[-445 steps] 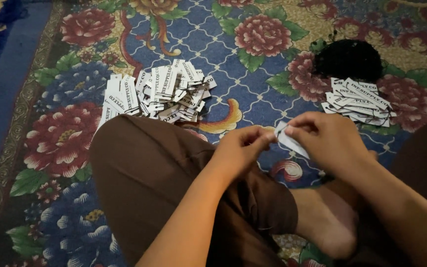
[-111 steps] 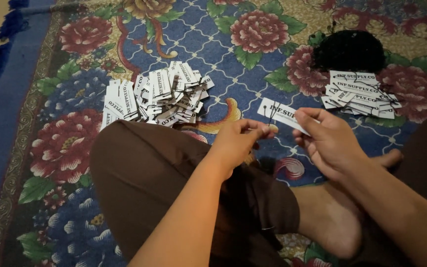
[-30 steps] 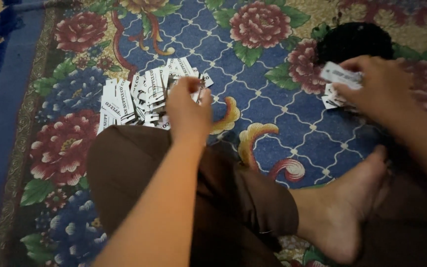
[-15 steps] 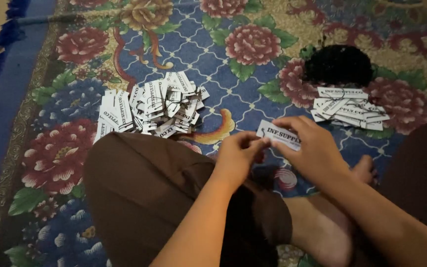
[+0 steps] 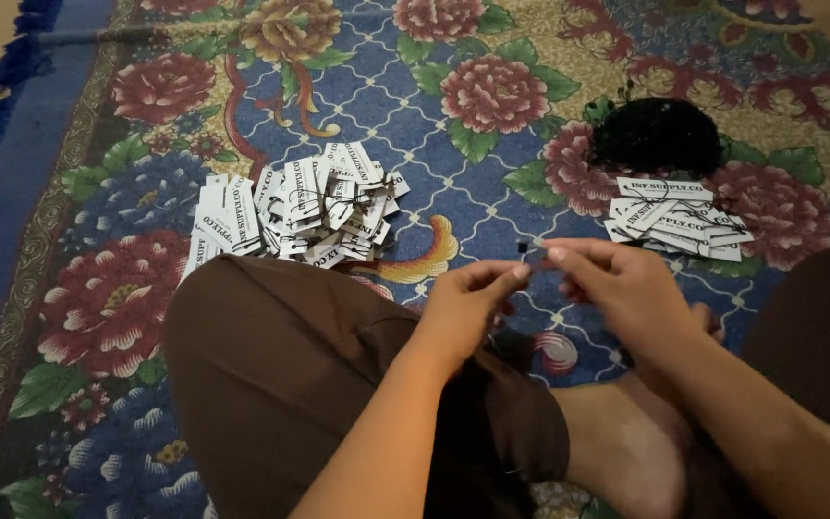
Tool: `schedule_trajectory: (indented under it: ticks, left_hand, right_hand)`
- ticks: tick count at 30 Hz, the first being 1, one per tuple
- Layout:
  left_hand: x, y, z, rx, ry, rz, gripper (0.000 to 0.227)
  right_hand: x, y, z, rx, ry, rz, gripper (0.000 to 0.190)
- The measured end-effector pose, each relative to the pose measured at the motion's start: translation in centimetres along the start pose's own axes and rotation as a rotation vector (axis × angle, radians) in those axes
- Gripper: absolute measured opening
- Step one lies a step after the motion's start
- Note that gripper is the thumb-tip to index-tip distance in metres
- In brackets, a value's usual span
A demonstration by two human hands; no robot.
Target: The person is sitting on a rug and manually folding small garment labels one by one, moving them from a pile to a stack.
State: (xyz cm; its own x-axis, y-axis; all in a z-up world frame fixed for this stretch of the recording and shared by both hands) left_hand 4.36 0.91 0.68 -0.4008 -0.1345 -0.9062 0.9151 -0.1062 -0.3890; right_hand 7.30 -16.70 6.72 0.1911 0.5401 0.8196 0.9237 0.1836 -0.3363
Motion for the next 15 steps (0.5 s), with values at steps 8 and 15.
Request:
schedule_trajectory:
  ticks: [8, 15]
  left_hand:
    - [0.6, 0.1, 0.1, -0.009, -0.085, -0.021, 0.028]
    - [1.2, 0.4, -0.4, -0.031, -0.076, -0.068, 0.024]
  right_hand:
    - [1.6, -1.2, 0.2, 0.103, 0.494, 0.006, 0.028]
    - [-0.5, 0.2, 0.7, 0.22, 0.469, -0.016, 0.035]
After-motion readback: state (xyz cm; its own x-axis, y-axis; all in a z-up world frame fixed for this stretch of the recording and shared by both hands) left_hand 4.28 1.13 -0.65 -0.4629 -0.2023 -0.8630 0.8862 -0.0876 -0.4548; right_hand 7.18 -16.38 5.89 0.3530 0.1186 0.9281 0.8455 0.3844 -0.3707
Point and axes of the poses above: each hand's wrist, its own y-axis towards the middle knuckle, its own z-axis out of the palm, x = y × z, the point moved 6 cm from there along y, towards the middle knuckle, and after that the axes turned 12 degrees about x, right-handed, at the moved point
